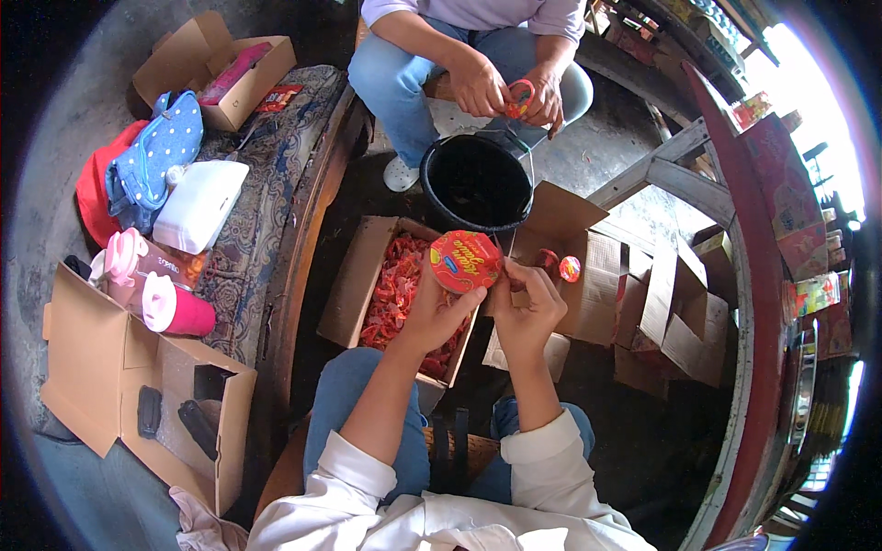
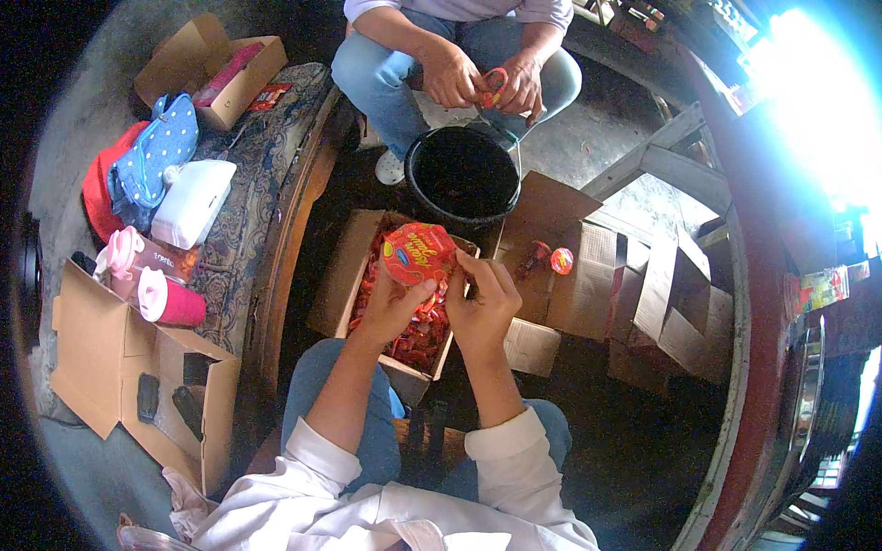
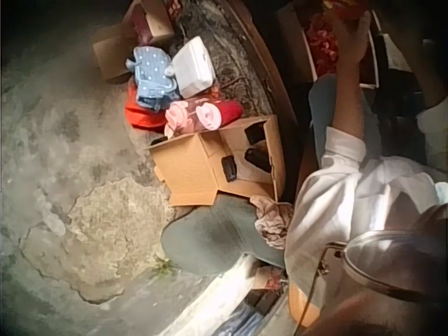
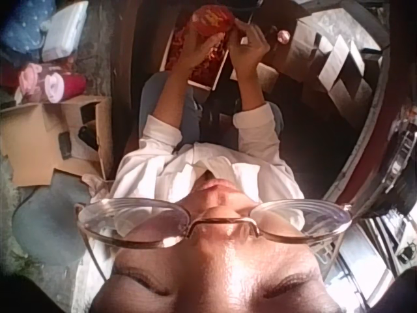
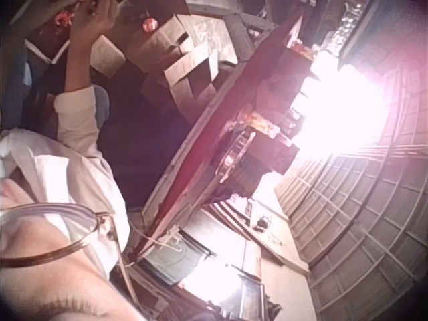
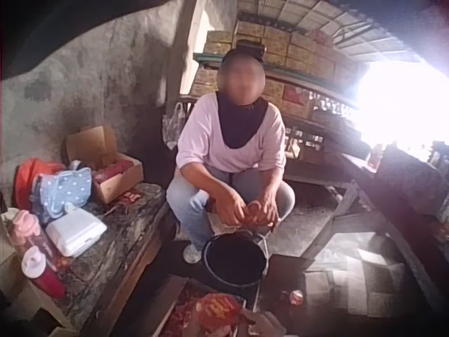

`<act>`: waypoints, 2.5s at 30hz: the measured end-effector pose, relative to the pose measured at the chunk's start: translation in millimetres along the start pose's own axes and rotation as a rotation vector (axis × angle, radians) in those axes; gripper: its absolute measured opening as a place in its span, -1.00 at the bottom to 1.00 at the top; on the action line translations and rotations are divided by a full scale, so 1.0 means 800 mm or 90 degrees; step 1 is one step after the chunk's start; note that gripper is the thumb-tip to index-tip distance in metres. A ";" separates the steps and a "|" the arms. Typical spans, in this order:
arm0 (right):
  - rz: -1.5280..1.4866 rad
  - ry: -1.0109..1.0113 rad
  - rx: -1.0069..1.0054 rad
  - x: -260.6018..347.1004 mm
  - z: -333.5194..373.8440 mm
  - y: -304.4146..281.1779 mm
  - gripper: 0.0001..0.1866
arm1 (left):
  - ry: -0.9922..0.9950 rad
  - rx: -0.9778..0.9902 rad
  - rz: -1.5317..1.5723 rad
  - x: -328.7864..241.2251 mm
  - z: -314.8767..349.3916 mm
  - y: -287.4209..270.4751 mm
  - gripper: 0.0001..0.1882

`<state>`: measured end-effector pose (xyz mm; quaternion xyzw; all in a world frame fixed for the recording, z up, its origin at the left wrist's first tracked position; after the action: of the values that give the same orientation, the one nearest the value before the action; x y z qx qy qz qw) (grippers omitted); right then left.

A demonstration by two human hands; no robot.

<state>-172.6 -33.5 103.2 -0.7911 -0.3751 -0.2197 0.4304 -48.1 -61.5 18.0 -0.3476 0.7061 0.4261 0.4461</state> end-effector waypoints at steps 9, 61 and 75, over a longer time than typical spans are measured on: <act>0.048 -0.014 -0.005 0.002 0.000 -0.003 -0.77 | -0.024 0.045 -0.015 0.001 -0.001 0.013 -0.36; 0.068 -0.065 0.053 0.013 -0.006 -0.008 -0.75 | -0.081 0.081 0.067 -0.002 0.002 0.013 -0.32; 0.010 -0.026 0.075 0.001 -0.007 -0.010 -0.77 | -0.069 0.103 0.082 -0.017 0.002 0.016 -0.36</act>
<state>-178.5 -35.2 110.4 -0.7719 -0.3897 -0.1775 0.4700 -54.1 -53.5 33.8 -0.2414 0.7339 0.4136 0.4818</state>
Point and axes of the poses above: each hand's wrist, its own z-axis away from the middle knuckle, its own y-axis out of the palm, x = y × z, the point moved 9 cm from there along -z, towards the middle knuckle, and after that the axes turned 13 degrees about x, right-handed, at the moved point
